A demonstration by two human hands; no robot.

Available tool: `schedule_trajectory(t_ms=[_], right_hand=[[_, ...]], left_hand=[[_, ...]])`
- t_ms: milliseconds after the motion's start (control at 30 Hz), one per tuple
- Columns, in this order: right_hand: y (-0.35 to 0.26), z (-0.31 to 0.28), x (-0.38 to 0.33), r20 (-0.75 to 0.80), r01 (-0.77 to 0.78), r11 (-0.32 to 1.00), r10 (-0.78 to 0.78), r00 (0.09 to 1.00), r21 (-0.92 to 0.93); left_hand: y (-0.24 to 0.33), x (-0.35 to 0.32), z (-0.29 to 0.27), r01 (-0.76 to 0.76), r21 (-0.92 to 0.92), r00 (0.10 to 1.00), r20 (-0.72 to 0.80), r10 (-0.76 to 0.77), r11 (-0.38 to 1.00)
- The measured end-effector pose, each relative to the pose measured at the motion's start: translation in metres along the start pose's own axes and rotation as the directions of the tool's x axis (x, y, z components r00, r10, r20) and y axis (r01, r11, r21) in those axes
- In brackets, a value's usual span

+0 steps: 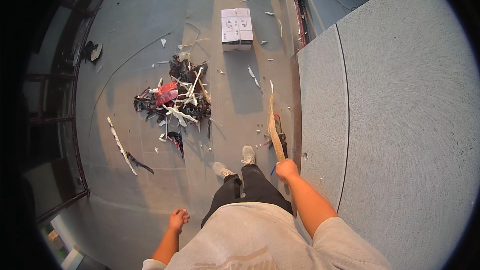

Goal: The person sweeps debris on a tiled floor using a broom, gathering pieces of plastic and paper into a pile near a doorway. The person then moves a metal ladder aside and continues sweeping the remaining debris into a larger pile.

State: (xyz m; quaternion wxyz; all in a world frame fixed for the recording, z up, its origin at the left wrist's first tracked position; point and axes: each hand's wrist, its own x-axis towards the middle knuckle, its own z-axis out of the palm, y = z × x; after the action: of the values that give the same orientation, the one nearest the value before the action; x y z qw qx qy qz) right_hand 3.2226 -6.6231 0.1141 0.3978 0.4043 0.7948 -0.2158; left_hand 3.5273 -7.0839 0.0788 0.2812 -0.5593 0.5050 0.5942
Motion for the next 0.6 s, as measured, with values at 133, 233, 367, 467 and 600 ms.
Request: schedule_trajectory(t_ms=[133, 233, 367, 467, 600], right_hand=[[0.003, 0.041, 0.039, 0.16, -0.083, 0.991, 0.1, 0.982, -0.109], [-0.007, 0.067, 0.038, 0.26, -0.103, 0.926, 0.006, 0.965, 0.362], [-0.023, 0.03, 0.033, 0.321, -0.132, 0.843, -0.051, 0.946, 0.522], [-0.027, -0.038, 0.03, 0.257, 0.006, 0.885, -0.142, 0.956, 0.465], [-0.018, -0.087, 0.119, -0.108, 0.351, 0.932, -0.36, 0.927, -0.094]], left_hand=[[0.062, -0.036, 0.067, -0.067, -0.073, 0.997, -0.046, 0.064, 0.995], [0.081, -0.063, 0.114, -0.082, -0.07, 0.996, -0.033, 0.08, 0.994], [0.072, -0.066, 0.132, -0.116, 0.111, 0.993, 0.018, 0.114, 0.987], [0.073, -0.067, 0.131, -0.1, 0.067, 0.993, -0.054, 0.103, 0.993], [0.084, -0.075, 0.135, -0.068, -0.015, 0.99, -0.123, 0.066, 0.998]])
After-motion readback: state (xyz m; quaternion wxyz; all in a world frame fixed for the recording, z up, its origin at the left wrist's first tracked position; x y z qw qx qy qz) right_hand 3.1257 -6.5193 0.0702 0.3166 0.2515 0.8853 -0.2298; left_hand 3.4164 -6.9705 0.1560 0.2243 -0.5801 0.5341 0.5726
